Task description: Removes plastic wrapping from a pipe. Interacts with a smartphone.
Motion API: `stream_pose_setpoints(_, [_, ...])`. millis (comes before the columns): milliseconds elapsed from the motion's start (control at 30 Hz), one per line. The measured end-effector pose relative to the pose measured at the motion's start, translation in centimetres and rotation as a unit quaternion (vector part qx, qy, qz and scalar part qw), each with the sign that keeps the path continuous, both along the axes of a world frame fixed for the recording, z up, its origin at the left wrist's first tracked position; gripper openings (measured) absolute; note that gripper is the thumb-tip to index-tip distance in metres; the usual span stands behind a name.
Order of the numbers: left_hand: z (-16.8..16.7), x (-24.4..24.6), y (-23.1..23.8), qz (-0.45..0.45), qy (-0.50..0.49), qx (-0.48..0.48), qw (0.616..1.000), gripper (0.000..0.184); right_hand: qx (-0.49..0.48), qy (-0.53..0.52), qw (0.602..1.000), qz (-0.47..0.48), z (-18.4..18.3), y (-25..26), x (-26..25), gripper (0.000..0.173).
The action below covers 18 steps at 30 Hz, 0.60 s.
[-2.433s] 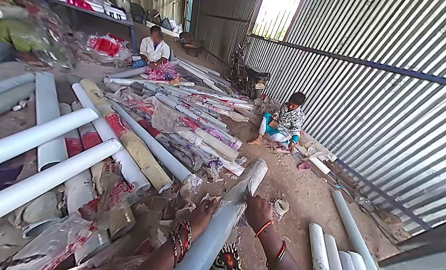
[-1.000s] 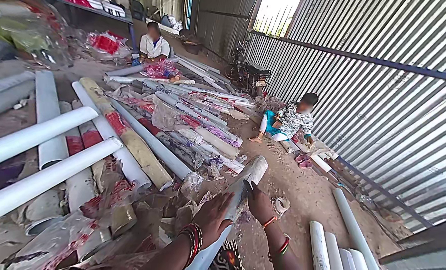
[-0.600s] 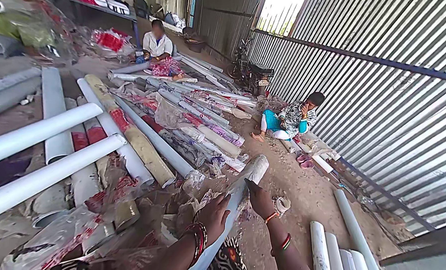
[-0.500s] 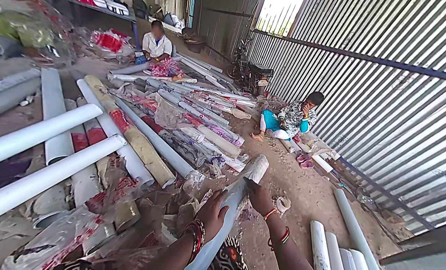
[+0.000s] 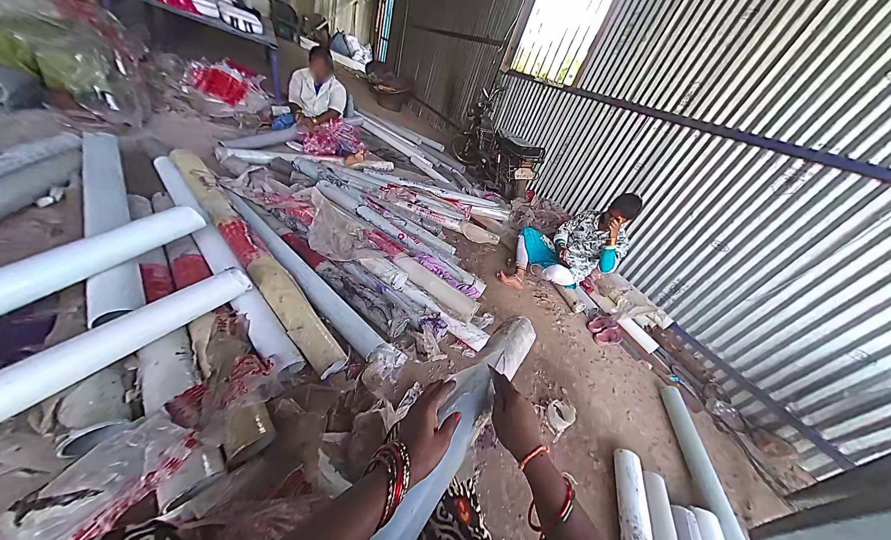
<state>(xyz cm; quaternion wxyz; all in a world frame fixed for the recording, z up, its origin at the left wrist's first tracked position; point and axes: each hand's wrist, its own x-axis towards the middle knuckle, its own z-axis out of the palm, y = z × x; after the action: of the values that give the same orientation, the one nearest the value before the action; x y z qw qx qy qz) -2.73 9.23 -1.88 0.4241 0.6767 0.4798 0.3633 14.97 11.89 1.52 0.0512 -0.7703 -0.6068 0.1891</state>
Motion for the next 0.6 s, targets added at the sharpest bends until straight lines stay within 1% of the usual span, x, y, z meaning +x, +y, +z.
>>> stream_pose_setpoints(133, [-0.1,0.3,-0.2,-0.004,0.003,0.018,1.0,0.053,0.027,0.031,0.999,0.023,-0.6,1.0,0.4,0.05])
stream_pose_setpoints(200, [-0.4,0.3,-0.1,0.004,-0.01,0.03,0.999,0.052,0.007,0.009,1.0,0.005,-0.2,1.3,-0.2,0.052])
stream_pose_setpoints(267, [-0.5,0.1,-0.1,0.016,-0.03,0.022,0.999,0.05,-0.005,-0.003,1.0,-0.016,-0.2,0.5,-0.8,0.052])
stream_pose_setpoints(367, [-0.5,0.2,0.1,0.029,-0.052,0.018,0.998,0.049,0.005,0.005,1.0,-0.027,-0.9,-0.8,-0.7,0.051])
stream_pose_setpoints(433, [-0.4,0.4,-0.1,0.024,-0.049,0.011,0.998,0.05,0.016,0.014,0.999,-0.032,-1.3,-0.8,-0.7,0.05])
stream_pose_setpoints(533, [-0.4,0.3,-0.2,0.023,-0.063,0.013,0.998,0.05,0.017,0.029,0.999,-0.015,-0.8,0.5,-0.9,0.049])
stream_pose_setpoints(600, [-0.4,0.3,-0.2,0.026,-0.081,0.003,0.996,0.05,0.004,0.022,1.0,-0.02,-0.2,0.6,-1.4,0.051])
